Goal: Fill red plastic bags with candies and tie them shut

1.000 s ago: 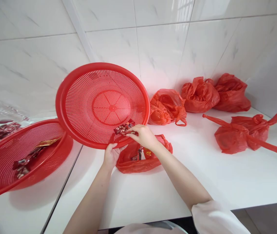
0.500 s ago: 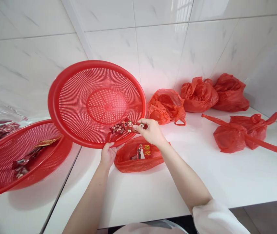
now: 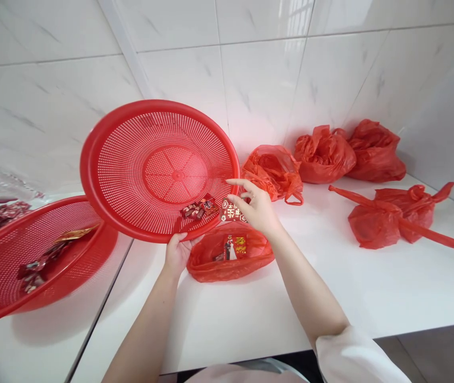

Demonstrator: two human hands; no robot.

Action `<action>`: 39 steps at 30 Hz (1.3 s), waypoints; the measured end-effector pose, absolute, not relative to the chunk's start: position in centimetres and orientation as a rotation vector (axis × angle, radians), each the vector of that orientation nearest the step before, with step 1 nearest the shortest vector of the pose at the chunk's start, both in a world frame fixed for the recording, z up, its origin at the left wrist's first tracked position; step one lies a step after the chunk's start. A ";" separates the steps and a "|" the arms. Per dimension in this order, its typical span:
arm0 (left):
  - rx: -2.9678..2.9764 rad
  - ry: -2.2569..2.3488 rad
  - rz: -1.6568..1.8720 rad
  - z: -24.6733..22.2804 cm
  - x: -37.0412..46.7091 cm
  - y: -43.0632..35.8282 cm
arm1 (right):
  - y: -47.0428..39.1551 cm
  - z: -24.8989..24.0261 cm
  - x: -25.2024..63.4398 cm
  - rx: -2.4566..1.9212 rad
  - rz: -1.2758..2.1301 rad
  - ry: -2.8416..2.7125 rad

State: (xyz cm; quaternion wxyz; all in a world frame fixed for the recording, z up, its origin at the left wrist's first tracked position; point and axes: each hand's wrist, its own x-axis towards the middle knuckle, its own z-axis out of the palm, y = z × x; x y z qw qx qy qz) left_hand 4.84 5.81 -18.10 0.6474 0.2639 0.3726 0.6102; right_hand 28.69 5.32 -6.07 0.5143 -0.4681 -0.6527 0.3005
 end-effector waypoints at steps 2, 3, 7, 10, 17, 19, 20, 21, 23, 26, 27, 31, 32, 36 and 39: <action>0.603 0.840 1.400 -18.1 4.9 5.8 | 5.4 -6.0 29.3 -1.143 0.737 -1.680; 0.601 0.839 1.409 -18.1 4.9 5.8 | 5.5 -6.0 29.6 -1.153 0.768 -1.766; 0.605 0.852 1.426 -18.0 5.0 5.8 | 5.9 -6.7 30.4 -1.339 0.840 -2.184; 0.615 0.870 1.421 -18.2 5.1 5.8 | 6.0 -7.3 30.2 -1.721 0.610 -2.239; 0.634 0.887 1.319 -17.7 5.6 5.1 | 6.1 -9.0 26.2 -1.333 0.360 -2.182; 0.627 0.860 1.287 -17.4 5.8 4.7 | 6.1 -10.0 25.1 -1.312 0.283 -2.259; 0.619 0.852 1.280 -17.2 5.9 4.6 | 6.1 -10.4 24.8 -1.318 0.261 -2.302; 0.609 0.847 1.274 -17.0 6.0 4.5 | 6.1 -10.8 24.6 -1.323 0.257 -2.347; 0.593 0.836 1.271 -16.8 6.1 4.4 | 6.2 -11.1 24.7 -1.280 0.310 -2.455; 0.577 0.842 1.277 -16.9 6.0 4.6 | 6.3 -10.6 25.5 -1.079 0.478 -2.581; 0.575 0.849 1.284 -17.0 5.9 4.7 | 6.3 -10.3 25.8 -1.051 0.526 -2.558; 0.576 0.858 1.298 -17.3 5.8 5.0 | 6.2 -9.0 26.3 -1.121 0.669 -2.168; 0.579 0.853 1.308 -17.4 5.8 5.0 | 6.3 -8.8 26.3 -1.120 0.713 -2.031; 0.592 0.848 1.370 -17.5 5.6 5.1 | 6.6 -8.8 26.5 -1.056 0.917 -1.551; 0.599 0.853 1.398 -17.5 5.4 5.2 | 7.0 -9.1 26.9 -1.034 0.992 -1.405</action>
